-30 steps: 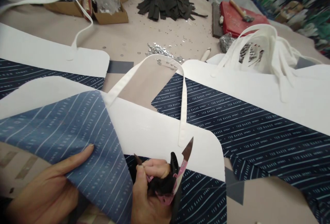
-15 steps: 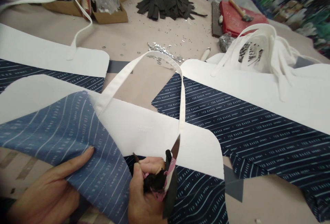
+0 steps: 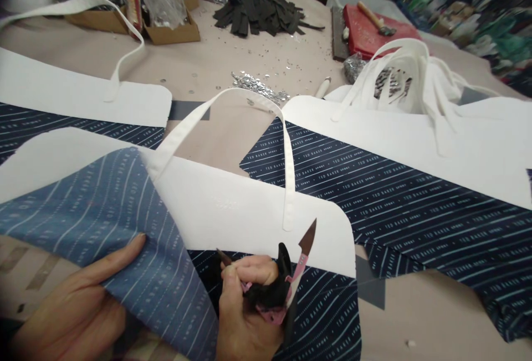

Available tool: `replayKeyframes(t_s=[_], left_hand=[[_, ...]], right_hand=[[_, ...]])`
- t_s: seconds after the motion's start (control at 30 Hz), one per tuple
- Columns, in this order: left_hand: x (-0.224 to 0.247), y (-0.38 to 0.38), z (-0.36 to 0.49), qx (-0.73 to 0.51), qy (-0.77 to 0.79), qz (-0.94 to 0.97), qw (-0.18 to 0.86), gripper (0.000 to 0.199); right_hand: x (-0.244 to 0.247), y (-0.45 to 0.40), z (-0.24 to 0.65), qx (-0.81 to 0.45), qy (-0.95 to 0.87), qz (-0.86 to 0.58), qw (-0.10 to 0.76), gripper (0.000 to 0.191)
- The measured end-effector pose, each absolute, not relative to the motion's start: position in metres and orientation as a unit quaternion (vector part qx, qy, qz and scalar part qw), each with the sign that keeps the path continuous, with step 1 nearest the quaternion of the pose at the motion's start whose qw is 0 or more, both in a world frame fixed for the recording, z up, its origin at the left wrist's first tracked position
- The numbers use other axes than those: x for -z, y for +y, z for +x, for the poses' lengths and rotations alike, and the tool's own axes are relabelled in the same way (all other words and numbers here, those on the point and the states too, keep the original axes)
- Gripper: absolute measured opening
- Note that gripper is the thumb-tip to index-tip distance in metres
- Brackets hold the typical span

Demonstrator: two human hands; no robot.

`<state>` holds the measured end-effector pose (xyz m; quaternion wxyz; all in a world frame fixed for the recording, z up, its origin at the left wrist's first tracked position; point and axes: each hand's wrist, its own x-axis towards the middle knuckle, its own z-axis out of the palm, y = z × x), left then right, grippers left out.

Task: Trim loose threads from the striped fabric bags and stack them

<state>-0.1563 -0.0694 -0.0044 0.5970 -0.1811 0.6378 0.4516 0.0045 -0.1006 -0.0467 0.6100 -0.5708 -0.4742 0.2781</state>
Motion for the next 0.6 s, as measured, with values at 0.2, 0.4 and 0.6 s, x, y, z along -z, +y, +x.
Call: replayKeyframes(t_s=[0.2, 0.4, 0.6], left_hand=[[0.005, -0.069, -0.157, -0.454, 0.636, -0.187, 0.596, 0.025], [0.008, -0.075, -0.159, -0.455, 0.621, -0.171, 0.615, 0.032], [0.003, -0.072, -0.158, -0.455, 0.621, -0.181, 0.612, 0.031]], right_hand=[[0.043, -0.097, -0.003, -0.261, -0.441, -0.600, 0.614, 0.021], [0.040, -0.093, -0.006, -0.240, -0.480, -0.607, 0.586, 0.020], [0.061, -0.107, 0.008, -0.249, -0.516, -0.593, 0.565, 0.016]])
